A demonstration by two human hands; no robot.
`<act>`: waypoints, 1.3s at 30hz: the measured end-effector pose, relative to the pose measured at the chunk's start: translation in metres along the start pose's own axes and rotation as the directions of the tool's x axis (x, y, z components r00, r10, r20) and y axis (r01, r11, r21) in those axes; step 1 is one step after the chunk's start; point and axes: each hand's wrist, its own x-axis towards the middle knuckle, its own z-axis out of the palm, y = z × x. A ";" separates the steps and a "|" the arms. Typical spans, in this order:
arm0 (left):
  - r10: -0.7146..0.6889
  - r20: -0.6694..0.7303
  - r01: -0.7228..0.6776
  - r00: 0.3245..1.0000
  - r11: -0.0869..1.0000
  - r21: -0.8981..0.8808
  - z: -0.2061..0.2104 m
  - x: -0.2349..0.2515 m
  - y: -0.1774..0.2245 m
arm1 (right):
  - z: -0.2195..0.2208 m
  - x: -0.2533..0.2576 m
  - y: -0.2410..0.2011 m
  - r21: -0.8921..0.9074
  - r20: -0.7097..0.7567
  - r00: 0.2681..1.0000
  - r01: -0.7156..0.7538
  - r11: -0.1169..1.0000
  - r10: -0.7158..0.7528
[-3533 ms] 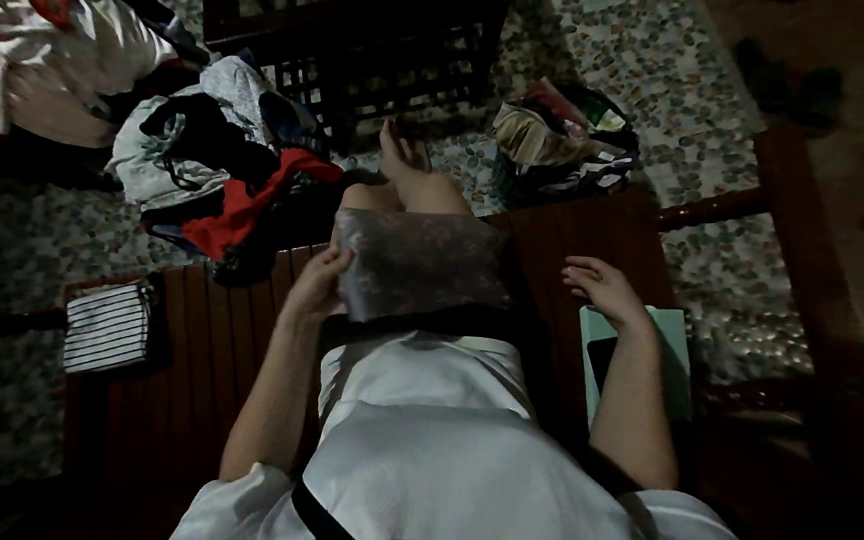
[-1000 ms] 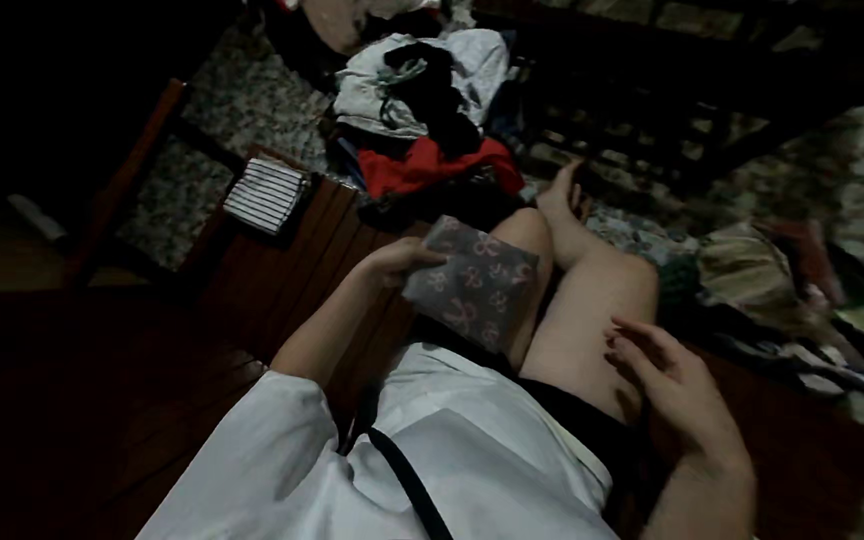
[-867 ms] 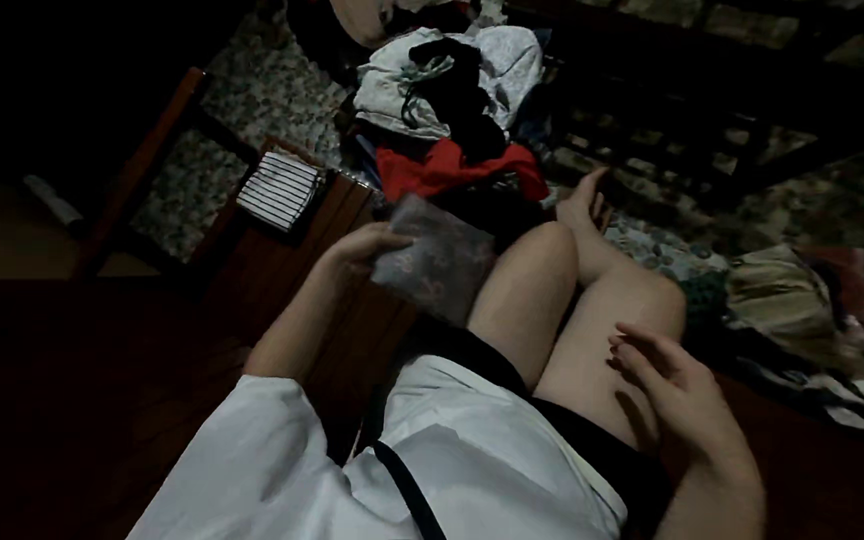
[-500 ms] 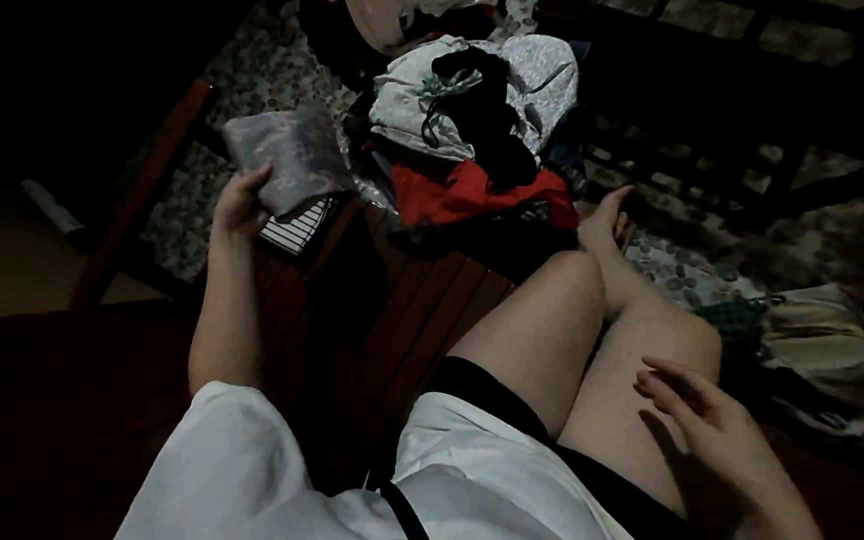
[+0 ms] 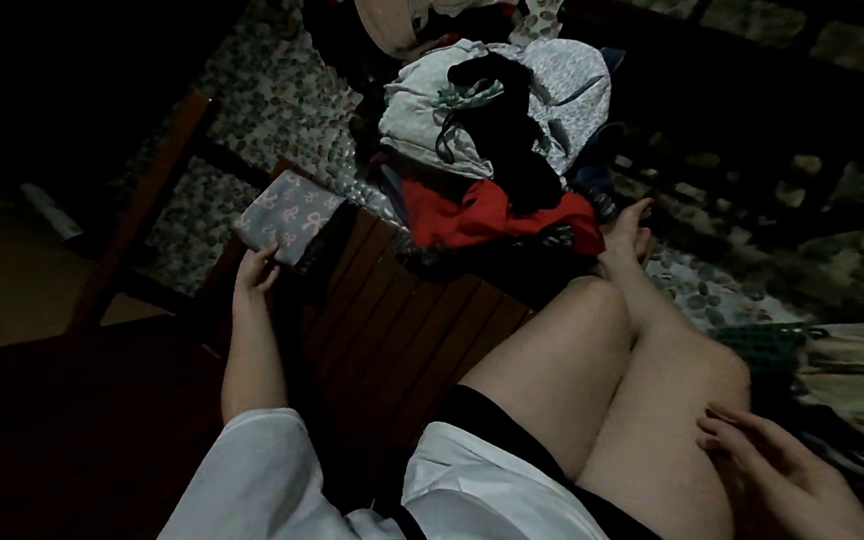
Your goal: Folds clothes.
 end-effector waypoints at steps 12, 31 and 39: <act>0.147 -0.438 0.104 0.887 0.860 0.499 0.038 -0.016 0.014 | 0.003 0.010 0.010 0.038 -0.064 0.998 -0.015 0.999 0.018; 0.294 0.718 -0.701 0.631 0.613 0.365 0.415 -0.184 0.058 | 0.021 0.006 0.012 0.039 -0.136 0.973 0.195 0.980 -0.188; 0.370 0.891 -0.354 -0.262 0.822 -0.445 0.300 -0.415 0.055 | 0.051 0.012 -0.052 0.079 -0.116 0.880 0.470 0.879 -0.460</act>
